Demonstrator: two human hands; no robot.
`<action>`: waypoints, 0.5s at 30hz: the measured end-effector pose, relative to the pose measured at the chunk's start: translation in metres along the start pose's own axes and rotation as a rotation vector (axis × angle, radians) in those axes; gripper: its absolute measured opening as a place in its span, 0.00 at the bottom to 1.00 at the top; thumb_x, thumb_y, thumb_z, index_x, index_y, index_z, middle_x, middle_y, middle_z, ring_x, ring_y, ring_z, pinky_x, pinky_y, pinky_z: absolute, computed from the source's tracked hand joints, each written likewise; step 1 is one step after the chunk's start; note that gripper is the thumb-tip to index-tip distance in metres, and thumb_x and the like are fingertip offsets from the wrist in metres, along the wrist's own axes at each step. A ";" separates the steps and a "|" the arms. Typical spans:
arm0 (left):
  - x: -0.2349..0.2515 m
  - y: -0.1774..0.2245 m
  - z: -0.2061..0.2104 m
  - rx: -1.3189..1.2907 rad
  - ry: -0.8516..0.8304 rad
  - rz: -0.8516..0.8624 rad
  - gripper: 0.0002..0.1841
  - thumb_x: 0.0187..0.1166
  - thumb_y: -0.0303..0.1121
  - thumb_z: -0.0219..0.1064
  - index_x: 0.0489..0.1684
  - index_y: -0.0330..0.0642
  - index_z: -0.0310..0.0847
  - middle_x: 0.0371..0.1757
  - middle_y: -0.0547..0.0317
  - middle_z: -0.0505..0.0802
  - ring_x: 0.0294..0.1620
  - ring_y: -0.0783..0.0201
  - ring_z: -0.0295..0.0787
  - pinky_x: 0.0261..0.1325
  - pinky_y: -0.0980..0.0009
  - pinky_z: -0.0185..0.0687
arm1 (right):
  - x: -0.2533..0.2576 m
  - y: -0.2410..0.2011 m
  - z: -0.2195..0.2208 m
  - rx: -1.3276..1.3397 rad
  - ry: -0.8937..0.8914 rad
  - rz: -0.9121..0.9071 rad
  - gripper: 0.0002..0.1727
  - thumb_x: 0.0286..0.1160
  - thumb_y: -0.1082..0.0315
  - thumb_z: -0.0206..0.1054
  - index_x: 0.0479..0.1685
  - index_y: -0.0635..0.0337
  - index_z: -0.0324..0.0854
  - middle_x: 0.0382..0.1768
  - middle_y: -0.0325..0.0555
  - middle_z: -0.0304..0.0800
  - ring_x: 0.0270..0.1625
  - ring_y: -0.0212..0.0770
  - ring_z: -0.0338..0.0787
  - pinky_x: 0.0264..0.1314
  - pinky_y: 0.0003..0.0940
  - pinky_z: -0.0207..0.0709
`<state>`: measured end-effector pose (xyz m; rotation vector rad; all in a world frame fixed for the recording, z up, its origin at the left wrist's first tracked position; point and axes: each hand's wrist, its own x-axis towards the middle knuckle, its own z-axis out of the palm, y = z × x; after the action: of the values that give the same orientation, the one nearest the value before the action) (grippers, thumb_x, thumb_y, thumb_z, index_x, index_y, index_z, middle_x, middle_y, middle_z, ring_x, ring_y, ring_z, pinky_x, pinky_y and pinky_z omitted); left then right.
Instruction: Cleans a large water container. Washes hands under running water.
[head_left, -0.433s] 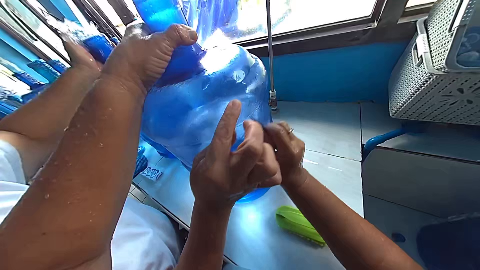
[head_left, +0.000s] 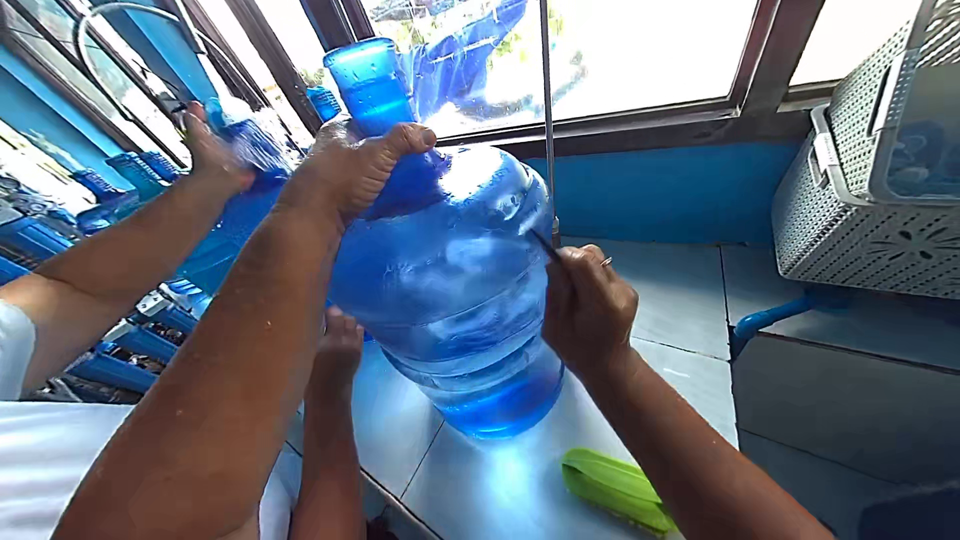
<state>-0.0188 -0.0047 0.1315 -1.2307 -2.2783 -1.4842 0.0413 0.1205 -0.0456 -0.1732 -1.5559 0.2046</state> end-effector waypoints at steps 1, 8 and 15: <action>0.024 -0.009 -0.004 0.022 -0.052 -0.052 0.17 0.85 0.37 0.65 0.64 0.37 0.77 0.53 0.59 0.86 0.52 0.79 0.80 0.60 0.78 0.74 | 0.000 -0.008 0.000 0.011 -0.017 -0.034 0.10 0.76 0.72 0.58 0.33 0.65 0.84 0.25 0.48 0.83 0.25 0.41 0.83 0.23 0.33 0.75; 0.083 -0.054 -0.010 -0.010 -0.183 -0.047 0.25 0.78 0.47 0.73 0.67 0.44 0.77 0.53 0.60 0.89 0.52 0.73 0.86 0.62 0.67 0.82 | 0.004 -0.025 -0.002 -0.069 -0.044 -0.004 0.11 0.79 0.71 0.58 0.34 0.66 0.84 0.26 0.49 0.82 0.24 0.43 0.83 0.20 0.36 0.74; 0.088 -0.059 -0.012 -0.050 -0.189 -0.059 0.29 0.77 0.44 0.75 0.73 0.41 0.73 0.59 0.52 0.88 0.58 0.64 0.86 0.66 0.59 0.81 | 0.000 -0.008 0.001 -0.047 -0.013 0.146 0.09 0.78 0.74 0.61 0.37 0.70 0.86 0.28 0.52 0.87 0.26 0.44 0.87 0.26 0.40 0.81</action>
<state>-0.1208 0.0236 0.1426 -1.3832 -2.4297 -1.5127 0.0407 0.1131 -0.0434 -0.3237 -1.5632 0.2843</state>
